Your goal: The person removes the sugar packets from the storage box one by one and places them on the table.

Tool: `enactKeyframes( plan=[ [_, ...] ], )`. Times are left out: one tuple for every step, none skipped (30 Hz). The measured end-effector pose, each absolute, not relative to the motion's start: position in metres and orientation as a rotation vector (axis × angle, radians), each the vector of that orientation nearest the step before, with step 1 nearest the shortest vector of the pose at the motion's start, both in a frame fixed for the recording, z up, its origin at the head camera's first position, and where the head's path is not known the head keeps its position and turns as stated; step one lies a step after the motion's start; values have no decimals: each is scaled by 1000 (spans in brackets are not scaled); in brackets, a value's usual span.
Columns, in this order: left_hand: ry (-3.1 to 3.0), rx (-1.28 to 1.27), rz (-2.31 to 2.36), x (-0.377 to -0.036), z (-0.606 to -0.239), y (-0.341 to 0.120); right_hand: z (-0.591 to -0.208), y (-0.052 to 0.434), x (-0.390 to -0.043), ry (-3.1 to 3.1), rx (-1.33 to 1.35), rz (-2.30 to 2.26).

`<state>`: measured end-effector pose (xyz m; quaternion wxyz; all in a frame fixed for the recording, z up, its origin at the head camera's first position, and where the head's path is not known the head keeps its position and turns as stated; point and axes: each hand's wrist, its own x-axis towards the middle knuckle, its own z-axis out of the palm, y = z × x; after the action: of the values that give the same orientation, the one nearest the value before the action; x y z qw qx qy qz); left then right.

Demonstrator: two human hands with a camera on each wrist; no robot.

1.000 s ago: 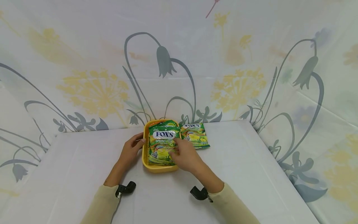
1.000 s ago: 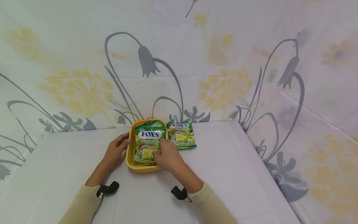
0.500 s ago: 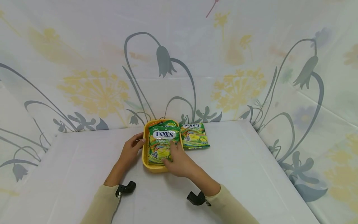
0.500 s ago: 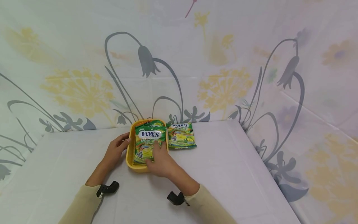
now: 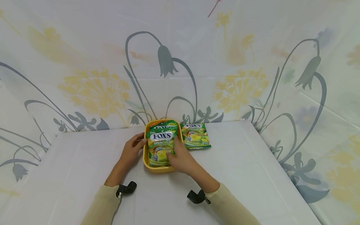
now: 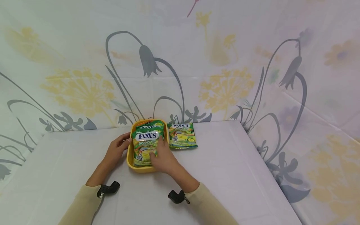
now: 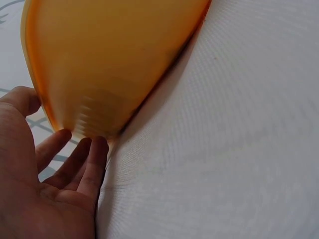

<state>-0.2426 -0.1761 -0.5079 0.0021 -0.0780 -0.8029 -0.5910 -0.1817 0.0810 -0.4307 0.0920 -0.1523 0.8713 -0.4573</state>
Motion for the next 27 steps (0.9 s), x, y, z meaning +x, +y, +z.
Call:
enactKeyframes(
  plan=[
    [-2519, -245, -1855, -243, -508, -176, -431, 81, -182, 2589, -457, -1354],
    [-2519, -243, -1856, -243, -508, -177, -431, 80, -183, 2591, -458, -1347],
    [-2520, -240, -1853, -244, -508, -177, -430, 80, -184, 2594, -457, -1340],
    [-2520, -241, -1852, -244, -508, -177, -430, 80, -184, 2592, -457, -1339],
    [-2522, -245, -1850, -244, -508, -177, -430, 80, -184, 2593, -456, -1337],
    [-2521, -247, -1850, -244, -508, -177, -429, 79, -184, 2593, -451, -1330],
    [-2520, -251, -1852, -244, -508, -177, -429, 79, -184, 2593, -444, -1323],
    [-2518, -251, -1855, -243, -508, -177, -429, 79, -184, 2594, -430, -1315],
    [-2516, -252, -1859, -243, -508, -177, -429, 79, -183, 2594, -413, -1313],
    [-2515, -252, -1862, -243, -508, -177, -429, 79, -183, 2595, -395, -1314],
    [-2514, -253, -1865, -243, -508, -177, -429, 79, -183, 2599, -376, -1313],
    [-2511, -250, -1870, -243, -508, -176, -430, 79, -183, 2601, -356, -1316],
    [-2513, -250, -1872, -243, -508, -176, -430, 78, -183, 2610, -338, -1320],
    [-2514, -244, -1869, -243, -507, -176, -430, 78, -183, 2615, -320, -1327],
    [-2515, -242, -1869, -242, -507, -176, -430, 77, -183, 2622, -308, -1339],
    [-2515, -239, -1870, -242, -507, -176, -431, 77, -183, 2632, -295, -1348],
    [-2514, -240, -1872, -242, -506, -176, -431, 76, -183, 2634, -280, -1360],
    [-2514, -237, -1875, -242, -506, -175, -430, 76, -183, 2638, -263, -1371],
    [-2514, -239, -1877, -242, -506, -176, -430, 76, -183, 2637, -250, -1387],
    [-2514, -240, -1875, -242, -506, -175, -430, 76, -183, 2632, -240, -1408],
    [-2511, -243, -1880, -242, -506, -176, -430, 76, -183, 2630, -236, -1426],
    [-2511, -243, -1880, -242, -506, -176, -430, 76, -183, 2625, -235, -1448],
    [-2513, -241, -1880, -242, -506, -176, -429, 76, -183, 2621, -244, -1468],
    [-2514, -238, -1883, -241, -506, -176, -429, 76, -183, 2619, -250, -1481],
    [-2515, -240, -1884, -241, -505, -176, -430, 77, -183, 2614, -263, -1490],
    [-2516, -241, -1884, -241, -505, -176, -430, 78, -184, 2620, -271, -1485],
    [-2516, -239, -1888, -241, -506, -176, -431, 78, -184, 2625, -274, -1474]
  ],
)
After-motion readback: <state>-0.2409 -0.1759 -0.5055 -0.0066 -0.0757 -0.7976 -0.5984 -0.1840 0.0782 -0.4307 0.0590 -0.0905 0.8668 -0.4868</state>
